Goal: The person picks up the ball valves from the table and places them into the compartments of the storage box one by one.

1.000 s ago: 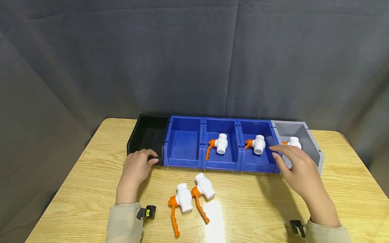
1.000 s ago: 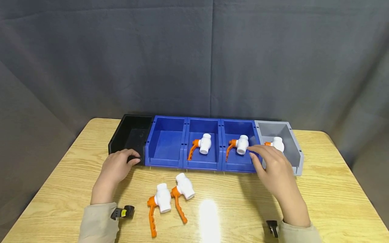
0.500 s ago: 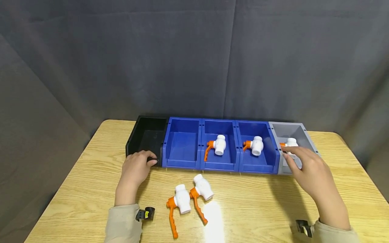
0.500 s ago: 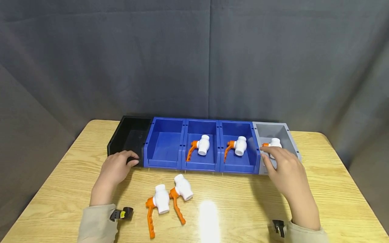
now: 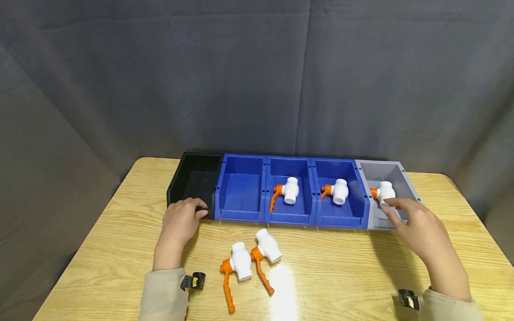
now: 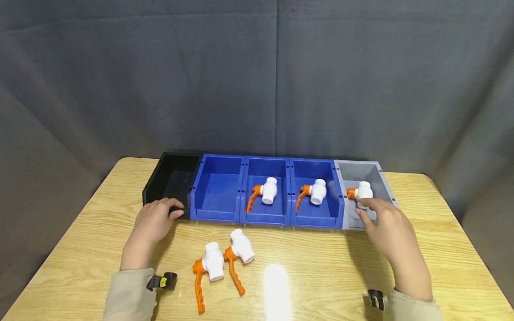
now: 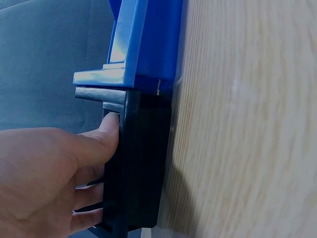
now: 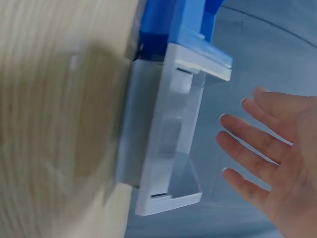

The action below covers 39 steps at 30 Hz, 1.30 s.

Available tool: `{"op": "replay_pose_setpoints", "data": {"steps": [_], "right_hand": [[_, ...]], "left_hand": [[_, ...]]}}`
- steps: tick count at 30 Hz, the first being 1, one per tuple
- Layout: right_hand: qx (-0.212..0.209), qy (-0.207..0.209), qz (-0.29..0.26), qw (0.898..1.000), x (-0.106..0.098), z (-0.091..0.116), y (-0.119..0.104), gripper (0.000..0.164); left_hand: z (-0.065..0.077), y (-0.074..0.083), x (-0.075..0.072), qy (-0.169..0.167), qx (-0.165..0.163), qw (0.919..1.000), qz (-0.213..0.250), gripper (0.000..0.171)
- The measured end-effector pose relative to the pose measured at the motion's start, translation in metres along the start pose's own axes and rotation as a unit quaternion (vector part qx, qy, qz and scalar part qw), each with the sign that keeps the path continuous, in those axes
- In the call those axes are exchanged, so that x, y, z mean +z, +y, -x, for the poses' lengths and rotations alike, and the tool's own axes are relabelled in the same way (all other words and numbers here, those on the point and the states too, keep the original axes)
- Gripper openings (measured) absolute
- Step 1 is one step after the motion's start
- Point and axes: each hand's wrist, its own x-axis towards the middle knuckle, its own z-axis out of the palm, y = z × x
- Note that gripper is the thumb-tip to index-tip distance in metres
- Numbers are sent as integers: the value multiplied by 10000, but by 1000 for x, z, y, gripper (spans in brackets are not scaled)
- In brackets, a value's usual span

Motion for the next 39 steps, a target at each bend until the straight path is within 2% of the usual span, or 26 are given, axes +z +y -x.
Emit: {"op": "replay_pose_setpoints", "data": {"steps": [9, 14, 17, 20, 24, 27, 33, 36, 39], "right_hand": [[28, -443, 37, 9990, 10, -1, 14, 28], [37, -611, 42, 9981, 12, -3, 18, 27], [-11, -598, 31, 9982, 13, -4, 20, 20], [-128, -550, 96, 9984, 17, -5, 20, 14], [-369, -390, 315, 9981, 25, -5, 19, 11], [-371, -346, 321, 9982, 27, -7, 19, 10], [27, -510, 278, 9983, 26, -7, 18, 7], [124, -571, 278, 9979, 25, -7, 16, 6], [156, -567, 280, 9979, 25, -7, 15, 6]], "left_hand": [[-1, 0, -1, 11, -69, 10000, 44, 16], [-3, -1, 2, 165, 115, 9997, 110, 14], [-4, 0, 2, 296, 188, 9993, 162, 13], [-1, 2, 2, 395, 118, 9991, 111, 13], [6, 3, 1, 509, 24, 9986, -165, 13], [8, 4, -1, 793, 120, 9959, -412, 11], [15, 5, -7, 1599, 397, 9833, -768, 8], [19, 8, -8, 1816, 541, 9781, -866, 9], [21, 11, -10, 1881, 708, 9747, -978, 11]]}}
